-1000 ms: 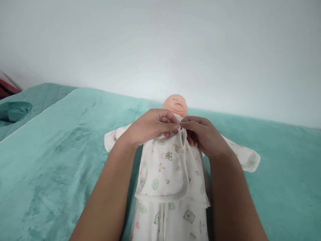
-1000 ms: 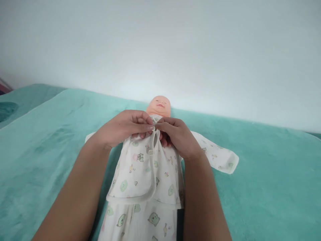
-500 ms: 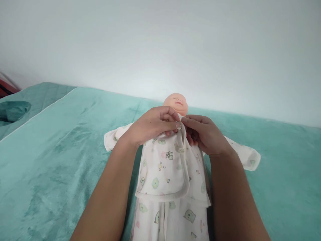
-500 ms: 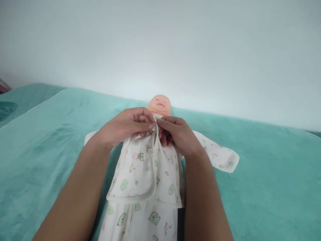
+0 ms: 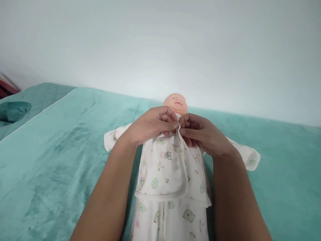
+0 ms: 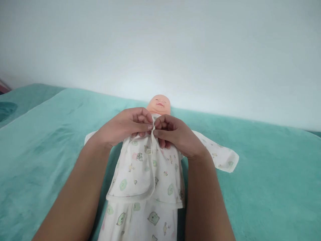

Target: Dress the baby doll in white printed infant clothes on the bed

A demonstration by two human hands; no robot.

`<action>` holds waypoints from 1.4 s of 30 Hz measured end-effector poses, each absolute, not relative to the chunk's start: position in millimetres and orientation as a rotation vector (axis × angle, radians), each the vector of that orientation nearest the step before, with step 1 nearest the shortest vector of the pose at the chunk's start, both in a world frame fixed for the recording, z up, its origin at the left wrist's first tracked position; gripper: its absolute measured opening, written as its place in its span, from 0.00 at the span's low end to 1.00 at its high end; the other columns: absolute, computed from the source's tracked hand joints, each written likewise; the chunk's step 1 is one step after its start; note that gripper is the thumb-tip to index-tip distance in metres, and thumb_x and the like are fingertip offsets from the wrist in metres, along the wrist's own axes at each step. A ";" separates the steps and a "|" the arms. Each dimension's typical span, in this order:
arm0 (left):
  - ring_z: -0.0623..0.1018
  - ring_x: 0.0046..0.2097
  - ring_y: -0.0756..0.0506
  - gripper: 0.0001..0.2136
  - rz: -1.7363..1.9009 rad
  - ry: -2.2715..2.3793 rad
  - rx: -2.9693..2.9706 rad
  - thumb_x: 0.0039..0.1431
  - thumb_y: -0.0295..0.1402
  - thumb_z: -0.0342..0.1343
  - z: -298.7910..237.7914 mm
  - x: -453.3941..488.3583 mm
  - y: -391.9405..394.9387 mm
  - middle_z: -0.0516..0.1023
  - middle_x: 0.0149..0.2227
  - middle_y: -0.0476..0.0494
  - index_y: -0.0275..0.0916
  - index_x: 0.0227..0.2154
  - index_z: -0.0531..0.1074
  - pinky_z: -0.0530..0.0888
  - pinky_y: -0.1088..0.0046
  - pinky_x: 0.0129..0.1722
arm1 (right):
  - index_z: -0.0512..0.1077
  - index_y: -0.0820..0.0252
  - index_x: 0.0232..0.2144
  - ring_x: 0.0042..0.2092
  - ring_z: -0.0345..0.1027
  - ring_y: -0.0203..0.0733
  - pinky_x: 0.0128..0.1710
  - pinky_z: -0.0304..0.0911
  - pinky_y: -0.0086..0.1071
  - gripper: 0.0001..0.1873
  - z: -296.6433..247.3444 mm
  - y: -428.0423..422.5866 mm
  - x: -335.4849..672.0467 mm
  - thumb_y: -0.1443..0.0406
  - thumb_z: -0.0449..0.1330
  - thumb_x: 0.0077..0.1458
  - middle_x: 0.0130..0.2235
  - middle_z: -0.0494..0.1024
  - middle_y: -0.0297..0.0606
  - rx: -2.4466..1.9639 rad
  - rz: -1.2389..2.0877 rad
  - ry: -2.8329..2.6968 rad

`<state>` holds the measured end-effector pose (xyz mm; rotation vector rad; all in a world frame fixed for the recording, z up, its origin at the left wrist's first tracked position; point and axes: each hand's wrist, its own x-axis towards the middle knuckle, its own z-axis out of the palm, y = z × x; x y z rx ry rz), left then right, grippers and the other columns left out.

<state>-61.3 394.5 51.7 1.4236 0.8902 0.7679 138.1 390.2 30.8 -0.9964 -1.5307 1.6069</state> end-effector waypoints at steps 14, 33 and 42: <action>0.66 0.24 0.54 0.08 0.747 0.940 1.497 0.55 0.37 0.59 56.7 -59.2 391.4 0.67 0.23 0.53 0.39 0.32 0.69 0.60 0.77 0.22 | 0.67 0.57 0.34 0.24 0.60 0.28 0.21 0.51 0.25 0.13 37.3 387.9 131.9 0.64 0.67 0.49 0.30 0.70 0.29 -1.127 1.574 -1.540; 0.69 0.30 0.53 0.10 0.780 0.995 1.489 0.48 0.29 0.59 54.5 -57.4 391.4 0.71 0.33 0.50 0.41 0.35 0.69 0.64 0.77 0.25 | 0.68 0.57 0.33 0.21 0.58 0.28 0.17 0.39 0.25 0.09 34.9 390.8 130.7 0.69 0.62 0.46 0.23 0.65 0.26 -1.048 1.617 -1.380; 0.66 0.26 0.54 0.09 0.770 1.038 1.509 0.54 0.34 0.58 53.2 -54.1 391.0 0.69 0.32 0.51 0.42 0.37 0.68 0.61 0.78 0.22 | 0.69 0.57 0.34 0.19 0.57 0.28 0.15 0.37 0.25 0.09 29.5 394.4 130.6 0.70 0.59 0.46 0.21 0.67 0.27 -1.009 1.641 -1.316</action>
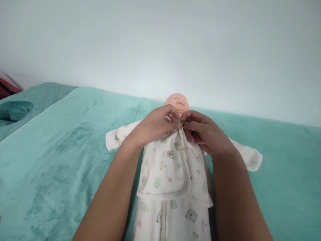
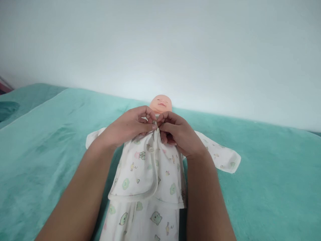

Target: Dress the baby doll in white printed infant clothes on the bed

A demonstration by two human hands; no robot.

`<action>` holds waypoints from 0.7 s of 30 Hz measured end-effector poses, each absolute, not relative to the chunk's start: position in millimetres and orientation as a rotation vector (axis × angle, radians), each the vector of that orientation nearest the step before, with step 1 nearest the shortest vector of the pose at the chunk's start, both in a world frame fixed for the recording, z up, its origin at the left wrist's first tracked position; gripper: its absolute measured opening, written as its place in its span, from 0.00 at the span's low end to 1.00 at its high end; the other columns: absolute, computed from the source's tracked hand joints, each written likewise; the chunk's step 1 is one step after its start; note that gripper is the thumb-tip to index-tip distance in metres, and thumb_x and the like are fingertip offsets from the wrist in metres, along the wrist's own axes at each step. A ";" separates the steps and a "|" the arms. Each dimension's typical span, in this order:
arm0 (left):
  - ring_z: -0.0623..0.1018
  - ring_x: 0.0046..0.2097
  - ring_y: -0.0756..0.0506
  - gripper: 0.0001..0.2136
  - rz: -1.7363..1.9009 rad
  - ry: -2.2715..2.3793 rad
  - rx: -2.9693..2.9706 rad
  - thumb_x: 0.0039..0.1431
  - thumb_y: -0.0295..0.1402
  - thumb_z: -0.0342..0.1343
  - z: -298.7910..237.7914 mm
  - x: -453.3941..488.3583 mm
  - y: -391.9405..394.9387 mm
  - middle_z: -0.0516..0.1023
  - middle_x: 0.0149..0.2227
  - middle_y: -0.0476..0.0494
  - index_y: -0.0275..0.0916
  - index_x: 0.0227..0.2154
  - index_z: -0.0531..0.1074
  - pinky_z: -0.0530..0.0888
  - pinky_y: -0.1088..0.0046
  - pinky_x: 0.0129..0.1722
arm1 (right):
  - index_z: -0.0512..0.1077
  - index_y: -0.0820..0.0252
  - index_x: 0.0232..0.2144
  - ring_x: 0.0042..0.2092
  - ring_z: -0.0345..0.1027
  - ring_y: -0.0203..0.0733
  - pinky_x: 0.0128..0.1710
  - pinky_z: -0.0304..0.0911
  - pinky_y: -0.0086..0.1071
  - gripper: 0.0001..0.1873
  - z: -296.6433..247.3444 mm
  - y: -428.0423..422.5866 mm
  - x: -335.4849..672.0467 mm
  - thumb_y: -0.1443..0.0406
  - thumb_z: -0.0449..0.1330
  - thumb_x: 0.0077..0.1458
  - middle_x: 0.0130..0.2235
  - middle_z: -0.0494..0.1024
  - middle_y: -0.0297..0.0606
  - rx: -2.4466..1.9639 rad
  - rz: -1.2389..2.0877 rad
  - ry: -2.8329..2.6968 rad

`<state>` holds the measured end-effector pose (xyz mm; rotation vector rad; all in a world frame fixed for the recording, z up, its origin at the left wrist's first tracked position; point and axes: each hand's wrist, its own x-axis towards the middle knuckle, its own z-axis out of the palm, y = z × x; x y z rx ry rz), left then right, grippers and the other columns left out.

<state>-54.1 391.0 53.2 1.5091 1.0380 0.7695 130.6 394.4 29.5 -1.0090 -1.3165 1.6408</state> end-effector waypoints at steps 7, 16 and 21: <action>0.69 0.29 0.52 0.08 0.673 1.167 1.698 0.58 0.39 0.53 66.4 -60.8 383.5 0.72 0.35 0.49 0.42 0.38 0.69 0.64 0.76 0.25 | 0.67 0.56 0.33 0.20 0.59 0.32 0.18 0.47 0.26 0.07 40.5 389.8 124.5 0.69 0.55 0.48 0.20 0.67 0.27 -1.257 1.420 -1.490; 0.71 0.31 0.50 0.09 0.118 0.973 2.043 0.57 0.40 0.52 96.0 -71.0 366.7 0.74 0.31 0.50 0.41 0.29 0.71 0.62 0.72 0.28 | 0.63 0.56 0.24 0.22 0.52 0.33 0.18 0.46 0.28 0.07 87.1 339.2 120.8 0.62 0.53 0.53 0.24 0.69 0.32 -1.958 0.749 -2.280; 0.70 0.30 0.50 0.08 0.109 0.978 2.054 0.56 0.37 0.51 93.3 -67.1 366.9 0.74 0.30 0.50 0.39 0.26 0.69 0.61 0.72 0.27 | 0.63 0.56 0.25 0.24 0.57 0.33 0.20 0.47 0.29 0.04 91.8 331.6 114.7 0.66 0.55 0.51 0.25 0.71 0.31 -1.838 0.727 -2.420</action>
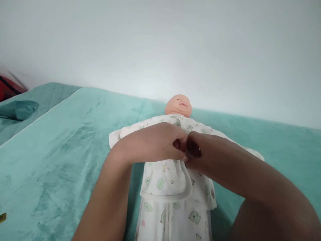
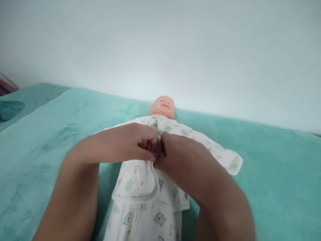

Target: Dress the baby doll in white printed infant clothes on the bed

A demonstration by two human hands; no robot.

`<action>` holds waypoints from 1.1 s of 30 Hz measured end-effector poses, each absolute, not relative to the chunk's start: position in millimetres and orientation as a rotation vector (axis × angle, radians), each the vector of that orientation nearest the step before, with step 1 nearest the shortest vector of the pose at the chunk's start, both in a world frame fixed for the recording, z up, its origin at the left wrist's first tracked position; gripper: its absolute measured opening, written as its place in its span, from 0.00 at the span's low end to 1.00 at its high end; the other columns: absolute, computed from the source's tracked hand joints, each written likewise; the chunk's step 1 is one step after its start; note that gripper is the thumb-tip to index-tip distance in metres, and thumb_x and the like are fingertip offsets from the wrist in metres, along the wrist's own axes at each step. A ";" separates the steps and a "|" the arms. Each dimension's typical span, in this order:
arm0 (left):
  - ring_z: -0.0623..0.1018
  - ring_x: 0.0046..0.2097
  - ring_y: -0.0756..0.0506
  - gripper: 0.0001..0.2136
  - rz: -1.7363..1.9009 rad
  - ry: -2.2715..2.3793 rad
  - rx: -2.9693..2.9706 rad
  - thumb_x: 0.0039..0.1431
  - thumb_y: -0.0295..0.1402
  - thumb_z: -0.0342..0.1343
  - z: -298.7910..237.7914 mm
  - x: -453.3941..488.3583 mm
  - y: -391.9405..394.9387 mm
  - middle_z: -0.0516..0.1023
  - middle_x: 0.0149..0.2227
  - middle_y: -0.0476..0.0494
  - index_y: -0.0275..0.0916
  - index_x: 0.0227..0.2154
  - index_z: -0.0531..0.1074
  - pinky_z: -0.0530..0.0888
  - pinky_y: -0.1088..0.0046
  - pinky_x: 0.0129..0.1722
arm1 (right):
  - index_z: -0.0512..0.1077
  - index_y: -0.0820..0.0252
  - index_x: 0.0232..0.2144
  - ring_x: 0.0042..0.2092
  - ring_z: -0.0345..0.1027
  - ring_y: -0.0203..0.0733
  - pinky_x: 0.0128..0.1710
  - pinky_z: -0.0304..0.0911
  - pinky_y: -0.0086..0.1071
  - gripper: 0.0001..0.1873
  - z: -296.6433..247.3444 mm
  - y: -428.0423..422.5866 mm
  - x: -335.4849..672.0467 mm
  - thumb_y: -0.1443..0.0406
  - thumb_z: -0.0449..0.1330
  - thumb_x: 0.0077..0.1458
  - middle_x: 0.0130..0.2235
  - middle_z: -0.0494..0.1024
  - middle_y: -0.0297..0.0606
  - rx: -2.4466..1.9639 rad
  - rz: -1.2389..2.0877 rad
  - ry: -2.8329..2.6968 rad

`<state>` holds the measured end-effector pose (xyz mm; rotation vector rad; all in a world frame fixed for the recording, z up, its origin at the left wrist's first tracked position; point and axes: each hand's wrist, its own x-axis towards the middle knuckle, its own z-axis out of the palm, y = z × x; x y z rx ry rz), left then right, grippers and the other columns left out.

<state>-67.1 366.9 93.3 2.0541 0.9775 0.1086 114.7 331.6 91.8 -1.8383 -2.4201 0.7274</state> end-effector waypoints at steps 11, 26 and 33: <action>0.72 0.32 0.49 0.07 0.123 0.981 2.068 0.54 0.34 0.51 96.6 -74.7 369.2 0.75 0.30 0.49 0.40 0.27 0.73 0.63 0.72 0.30 | 0.60 0.58 0.20 0.20 0.50 0.32 0.19 0.41 0.31 0.09 81.7 329.1 97.7 0.67 0.54 0.49 0.20 0.65 0.32 -1.915 0.507 -2.432; 0.77 0.37 0.50 0.07 0.319 0.834 1.962 0.58 0.35 0.54 94.6 -79.1 373.7 0.80 0.35 0.51 0.43 0.37 0.76 0.70 0.75 0.36 | 0.71 0.58 0.26 0.30 0.70 0.36 0.31 0.65 0.28 0.16 94.8 346.5 149.9 0.56 0.56 0.60 0.28 0.76 0.35 -1.530 1.429 -2.214; 0.77 0.37 0.50 0.08 0.359 0.805 1.906 0.58 0.35 0.55 93.1 -77.3 373.6 0.79 0.36 0.50 0.42 0.38 0.74 0.71 0.73 0.37 | 0.75 0.61 0.30 0.27 0.73 0.35 0.29 0.69 0.28 0.13 70.5 368.3 152.8 0.56 0.61 0.58 0.26 0.77 0.34 -1.065 1.794 -1.972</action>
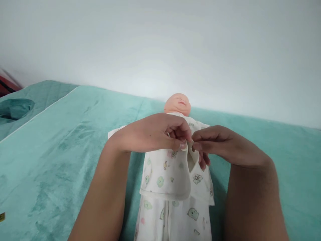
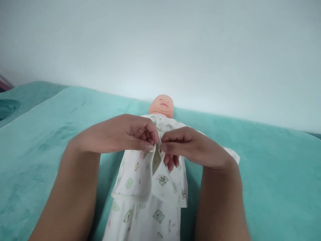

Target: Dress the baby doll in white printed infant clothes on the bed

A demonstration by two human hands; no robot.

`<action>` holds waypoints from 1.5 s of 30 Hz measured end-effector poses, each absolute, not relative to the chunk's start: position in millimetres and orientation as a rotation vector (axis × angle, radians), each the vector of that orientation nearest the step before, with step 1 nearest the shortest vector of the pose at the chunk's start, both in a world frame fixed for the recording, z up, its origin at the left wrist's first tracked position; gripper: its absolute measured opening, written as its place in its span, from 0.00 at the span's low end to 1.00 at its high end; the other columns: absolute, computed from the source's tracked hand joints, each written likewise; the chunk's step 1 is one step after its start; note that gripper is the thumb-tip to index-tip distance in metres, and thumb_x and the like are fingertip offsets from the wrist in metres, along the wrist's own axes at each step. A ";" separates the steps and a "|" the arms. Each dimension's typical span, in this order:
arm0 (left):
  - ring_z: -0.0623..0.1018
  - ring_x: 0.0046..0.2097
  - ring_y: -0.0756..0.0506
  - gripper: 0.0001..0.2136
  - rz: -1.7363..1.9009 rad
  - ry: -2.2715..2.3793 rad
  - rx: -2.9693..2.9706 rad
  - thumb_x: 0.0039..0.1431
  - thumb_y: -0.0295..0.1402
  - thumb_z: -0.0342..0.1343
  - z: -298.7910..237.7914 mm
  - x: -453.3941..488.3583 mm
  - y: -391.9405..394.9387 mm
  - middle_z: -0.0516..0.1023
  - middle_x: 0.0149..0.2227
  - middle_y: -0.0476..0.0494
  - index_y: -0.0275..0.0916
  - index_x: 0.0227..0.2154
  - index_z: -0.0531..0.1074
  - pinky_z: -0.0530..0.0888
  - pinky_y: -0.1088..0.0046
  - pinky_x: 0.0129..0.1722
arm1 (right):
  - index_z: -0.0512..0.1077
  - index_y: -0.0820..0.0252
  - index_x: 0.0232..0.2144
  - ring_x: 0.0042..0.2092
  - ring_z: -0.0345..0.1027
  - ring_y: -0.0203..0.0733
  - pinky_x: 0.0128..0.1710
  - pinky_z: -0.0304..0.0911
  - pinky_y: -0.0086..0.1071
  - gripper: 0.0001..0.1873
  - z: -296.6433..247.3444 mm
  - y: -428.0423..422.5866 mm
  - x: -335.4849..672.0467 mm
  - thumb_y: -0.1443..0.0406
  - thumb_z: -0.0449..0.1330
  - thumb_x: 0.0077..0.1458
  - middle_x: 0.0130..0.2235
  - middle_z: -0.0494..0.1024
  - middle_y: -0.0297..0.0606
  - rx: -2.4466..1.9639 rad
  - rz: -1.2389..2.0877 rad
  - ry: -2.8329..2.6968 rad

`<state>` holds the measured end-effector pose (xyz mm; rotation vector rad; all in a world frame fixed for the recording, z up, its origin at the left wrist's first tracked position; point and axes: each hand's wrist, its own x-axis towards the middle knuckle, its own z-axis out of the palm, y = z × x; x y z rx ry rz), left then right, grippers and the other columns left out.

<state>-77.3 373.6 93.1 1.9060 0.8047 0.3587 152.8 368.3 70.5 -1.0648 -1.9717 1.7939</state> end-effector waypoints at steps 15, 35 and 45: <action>0.78 0.35 0.50 0.07 0.334 0.804 1.786 0.57 0.34 0.55 88.5 -70.8 376.7 0.78 0.33 0.50 0.41 0.37 0.72 0.72 0.72 0.35 | 0.77 0.63 0.34 0.27 0.75 0.36 0.26 0.70 0.26 0.15 55.3 378.2 153.1 0.55 0.61 0.59 0.28 0.80 0.38 -0.930 1.886 -1.939; 0.77 0.38 0.48 0.09 0.245 0.910 1.894 0.53 0.34 0.56 87.0 -75.1 378.5 0.78 0.39 0.49 0.43 0.38 0.73 0.71 0.73 0.36 | 0.77 0.63 0.35 0.27 0.75 0.36 0.24 0.68 0.26 0.12 56.7 378.1 150.6 0.58 0.65 0.54 0.30 0.80 0.38 -1.106 1.883 -1.906; 0.72 0.35 0.49 0.13 0.044 0.879 2.067 0.53 0.36 0.55 86.8 -80.5 381.6 0.75 0.34 0.50 0.47 0.41 0.77 0.65 0.74 0.33 | 0.77 0.61 0.35 0.23 0.69 0.31 0.20 0.64 0.24 0.12 57.7 378.3 149.1 0.58 0.63 0.55 0.30 0.79 0.35 -1.110 1.851 -1.935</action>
